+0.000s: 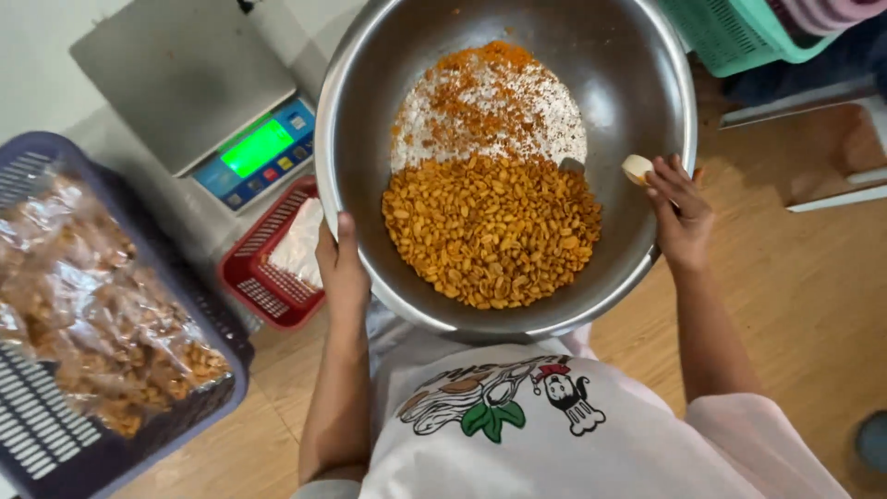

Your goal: Mixing nuts with seasoning powders in a large bowl and then scooping the mixture into small plastic bags for weighing and packaging.

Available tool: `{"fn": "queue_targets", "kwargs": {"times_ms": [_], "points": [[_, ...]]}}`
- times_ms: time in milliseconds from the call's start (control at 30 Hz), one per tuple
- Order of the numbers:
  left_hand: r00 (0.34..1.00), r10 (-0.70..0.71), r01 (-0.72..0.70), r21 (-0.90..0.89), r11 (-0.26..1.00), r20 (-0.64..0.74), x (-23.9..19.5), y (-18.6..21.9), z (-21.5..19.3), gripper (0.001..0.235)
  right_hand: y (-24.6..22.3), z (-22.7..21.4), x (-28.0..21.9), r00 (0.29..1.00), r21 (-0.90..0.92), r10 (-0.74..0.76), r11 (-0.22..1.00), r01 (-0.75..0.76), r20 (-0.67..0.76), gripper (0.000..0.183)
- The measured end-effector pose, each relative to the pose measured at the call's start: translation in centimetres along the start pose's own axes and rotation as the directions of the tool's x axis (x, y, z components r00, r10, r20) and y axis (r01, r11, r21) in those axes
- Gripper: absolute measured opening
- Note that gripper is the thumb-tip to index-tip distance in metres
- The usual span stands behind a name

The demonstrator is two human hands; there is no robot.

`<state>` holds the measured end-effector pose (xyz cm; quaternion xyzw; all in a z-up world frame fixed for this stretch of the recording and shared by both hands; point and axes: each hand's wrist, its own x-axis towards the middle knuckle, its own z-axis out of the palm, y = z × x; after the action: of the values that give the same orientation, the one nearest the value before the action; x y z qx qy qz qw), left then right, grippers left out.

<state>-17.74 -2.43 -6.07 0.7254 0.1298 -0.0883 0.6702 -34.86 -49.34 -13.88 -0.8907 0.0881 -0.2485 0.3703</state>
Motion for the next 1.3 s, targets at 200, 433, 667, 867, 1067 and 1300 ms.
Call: {"fn": "queue_targets", "kwargs": {"times_ms": [200,433,667,867,1067,1300], "points": [[0.994,0.072,-0.083,0.129,0.988,0.085,0.8,0.7,0.1,0.063,-0.5,-0.2,-0.5,0.999,0.002,0.018,1.0,-0.018,-0.041,0.024],[0.982,0.145,-0.157,0.096,0.983,0.123,3.1,-2.9,1.7,0.06,-8.8,8.0,4.1,0.959,-0.223,-0.271,0.933,0.283,0.085,0.017],[0.866,0.491,-0.392,0.733,0.556,0.09,7.6,-8.0,-8.7,0.036,-5.6,13.1,0.2,0.858,-0.524,-0.42,0.68,0.514,0.296,0.03],[0.916,0.38,-0.299,0.855,0.424,0.132,9.0,-10.7,-9.5,0.026,-13.2,10.1,0.0,0.875,-0.405,-0.338,0.788,0.464,0.346,0.023],[0.695,0.696,-0.239,0.971,-0.017,0.183,8.0,-9.2,-10.8,0.022,-10.8,10.7,-2.5,0.932,-0.409,-0.132,0.871,0.271,0.337,0.024],[0.818,0.569,-0.561,0.1,0.822,-0.084,3.0,-3.2,-9.0,0.07,-16.3,11.1,0.2,0.814,0.184,0.42,0.834,-0.521,0.401,0.016]]}}
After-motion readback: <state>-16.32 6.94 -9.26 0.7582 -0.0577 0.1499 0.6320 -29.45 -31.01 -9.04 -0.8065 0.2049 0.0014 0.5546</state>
